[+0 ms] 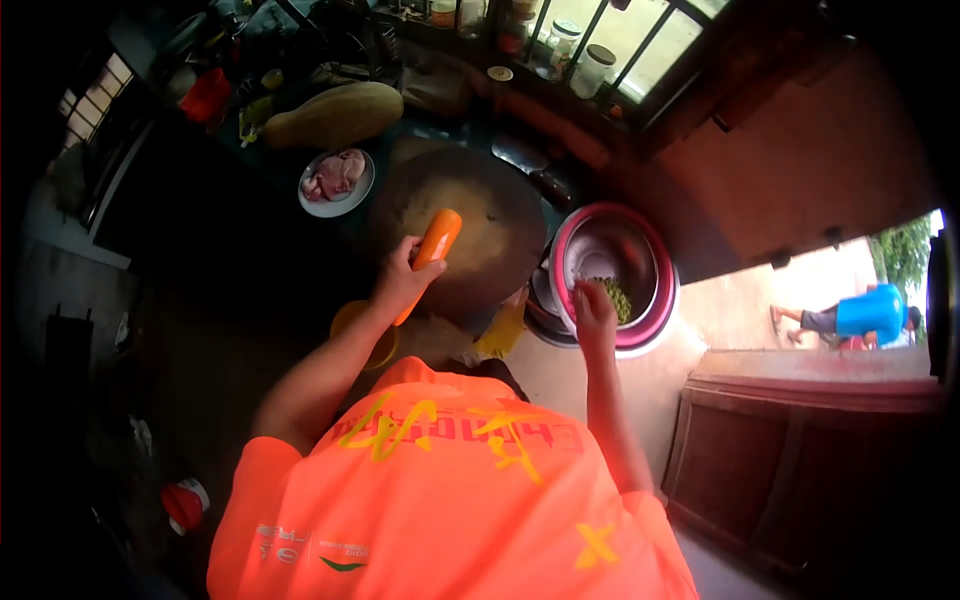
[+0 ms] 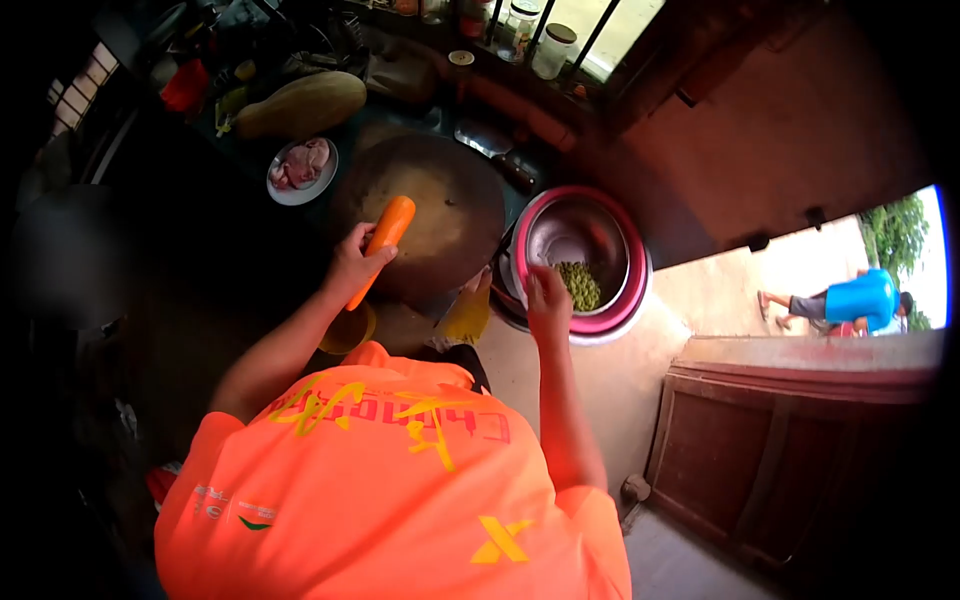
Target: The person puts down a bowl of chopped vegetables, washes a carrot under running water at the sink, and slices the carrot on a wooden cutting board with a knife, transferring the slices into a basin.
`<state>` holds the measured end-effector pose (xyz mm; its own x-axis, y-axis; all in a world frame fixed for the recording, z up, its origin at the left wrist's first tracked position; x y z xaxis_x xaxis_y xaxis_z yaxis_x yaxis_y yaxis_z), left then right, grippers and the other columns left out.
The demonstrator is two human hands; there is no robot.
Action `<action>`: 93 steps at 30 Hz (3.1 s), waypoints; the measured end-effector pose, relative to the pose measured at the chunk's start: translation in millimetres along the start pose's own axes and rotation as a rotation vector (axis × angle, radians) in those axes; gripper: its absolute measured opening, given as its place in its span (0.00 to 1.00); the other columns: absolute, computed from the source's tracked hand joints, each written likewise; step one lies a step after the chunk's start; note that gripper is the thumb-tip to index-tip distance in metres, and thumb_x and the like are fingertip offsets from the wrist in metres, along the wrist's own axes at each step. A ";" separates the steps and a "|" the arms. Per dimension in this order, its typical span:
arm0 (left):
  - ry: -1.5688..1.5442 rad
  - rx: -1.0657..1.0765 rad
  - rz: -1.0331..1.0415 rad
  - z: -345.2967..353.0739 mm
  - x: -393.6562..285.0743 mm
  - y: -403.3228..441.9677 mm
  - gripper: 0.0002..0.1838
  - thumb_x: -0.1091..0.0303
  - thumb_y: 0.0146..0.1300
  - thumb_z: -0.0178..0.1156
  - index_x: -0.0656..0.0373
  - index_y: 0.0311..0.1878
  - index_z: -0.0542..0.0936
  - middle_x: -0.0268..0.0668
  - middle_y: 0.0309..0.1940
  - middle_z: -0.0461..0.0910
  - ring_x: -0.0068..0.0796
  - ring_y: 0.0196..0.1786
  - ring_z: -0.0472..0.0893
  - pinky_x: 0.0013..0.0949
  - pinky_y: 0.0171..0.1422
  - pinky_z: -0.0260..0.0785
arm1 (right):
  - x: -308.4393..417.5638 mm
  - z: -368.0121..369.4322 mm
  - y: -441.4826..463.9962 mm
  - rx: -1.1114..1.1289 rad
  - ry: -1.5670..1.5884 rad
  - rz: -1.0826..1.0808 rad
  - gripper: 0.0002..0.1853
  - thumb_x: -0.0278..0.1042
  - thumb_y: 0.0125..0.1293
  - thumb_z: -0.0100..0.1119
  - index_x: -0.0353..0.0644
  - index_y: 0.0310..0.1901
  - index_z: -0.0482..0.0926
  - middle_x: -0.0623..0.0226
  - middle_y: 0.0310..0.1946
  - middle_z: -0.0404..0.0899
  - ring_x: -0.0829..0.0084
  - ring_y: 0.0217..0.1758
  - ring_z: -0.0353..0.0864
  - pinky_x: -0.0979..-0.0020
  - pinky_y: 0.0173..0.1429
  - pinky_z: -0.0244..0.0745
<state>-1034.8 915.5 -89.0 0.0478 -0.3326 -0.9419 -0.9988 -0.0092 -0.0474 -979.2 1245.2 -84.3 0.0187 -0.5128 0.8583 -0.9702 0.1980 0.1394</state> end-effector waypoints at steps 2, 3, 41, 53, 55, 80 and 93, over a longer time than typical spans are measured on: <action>0.143 -0.024 -0.026 12.6 2.6 14.4 0.27 0.61 0.55 0.70 0.62 0.55 0.73 0.43 0.39 0.82 0.36 0.41 0.83 0.36 0.48 0.75 | 12.2 13.2 75.0 -0.007 -0.059 -0.207 0.10 0.29 0.64 0.59 0.40 0.47 0.80 0.56 0.38 0.81 0.59 0.39 0.82 0.66 0.46 0.76; 0.227 -0.060 0.027 21.0 9.9 22.4 0.28 0.61 0.54 0.71 0.62 0.56 0.73 0.46 0.41 0.82 0.42 0.43 0.83 0.38 0.49 0.74 | 14.8 22.8 106.4 0.034 -0.084 -0.194 0.12 0.28 0.61 0.59 0.42 0.48 0.79 0.57 0.41 0.79 0.58 0.43 0.80 0.63 0.49 0.76; 0.500 0.054 0.096 18.3 9.5 42.6 0.18 0.63 0.48 0.72 0.57 0.39 0.76 0.42 0.40 0.78 0.46 0.47 0.79 0.44 0.49 0.74 | 79.1 86.7 75.0 0.629 -0.473 -0.106 0.10 0.39 0.64 0.57 0.44 0.40 0.72 0.56 0.30 0.81 0.50 0.33 0.82 0.53 0.35 0.74; 0.487 0.056 0.094 18.9 10.2 44.0 0.18 0.62 0.48 0.72 0.57 0.38 0.75 0.44 0.38 0.77 0.49 0.44 0.79 0.47 0.47 0.74 | 98.6 111.3 94.5 0.743 -0.715 -0.127 0.13 0.41 0.66 0.53 0.39 0.38 0.70 0.49 0.24 0.80 0.46 0.30 0.81 0.49 0.33 0.74; 0.482 0.051 0.113 19.7 13.1 44.3 0.19 0.61 0.48 0.72 0.57 0.38 0.75 0.44 0.38 0.77 0.50 0.43 0.78 0.47 0.47 0.73 | 94.3 114.3 93.5 0.758 -0.721 -0.087 0.13 0.41 0.65 0.52 0.38 0.38 0.70 0.48 0.24 0.80 0.45 0.31 0.81 0.48 0.34 0.75; 0.421 -0.006 0.071 14.4 31.3 43.0 0.19 0.61 0.48 0.72 0.60 0.39 0.76 0.46 0.37 0.79 0.49 0.42 0.80 0.46 0.46 0.74 | 67.3 144.3 78.2 0.632 -0.572 -0.146 0.12 0.40 0.62 0.56 0.43 0.41 0.69 0.50 0.26 0.81 0.44 0.30 0.80 0.47 0.35 0.74; 0.512 -0.139 -0.032 11.5 -5.2 173.7 0.26 0.49 0.51 0.72 0.62 0.40 0.77 0.47 0.36 0.83 0.45 0.40 0.83 0.41 0.45 0.75 | 43.5 56.9 50.5 0.131 0.199 0.462 0.11 0.37 0.71 0.56 0.39 0.37 0.72 0.69 0.16 0.71 0.77 0.15 0.71 0.71 0.19 0.64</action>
<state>-1208.5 926.5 -96.1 0.1031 -0.7476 -0.6561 -0.9902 -0.1399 0.0039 -1041.2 1185.4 -68.1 -0.3855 -0.2250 0.8949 -0.9100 0.2533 -0.3283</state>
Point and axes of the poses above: each hand's wrist, its own y-axis towards the middle knuckle, its own z-axis out of the palm, x = y × z, the point moved 3 cm from there along y, towards the middle knuckle
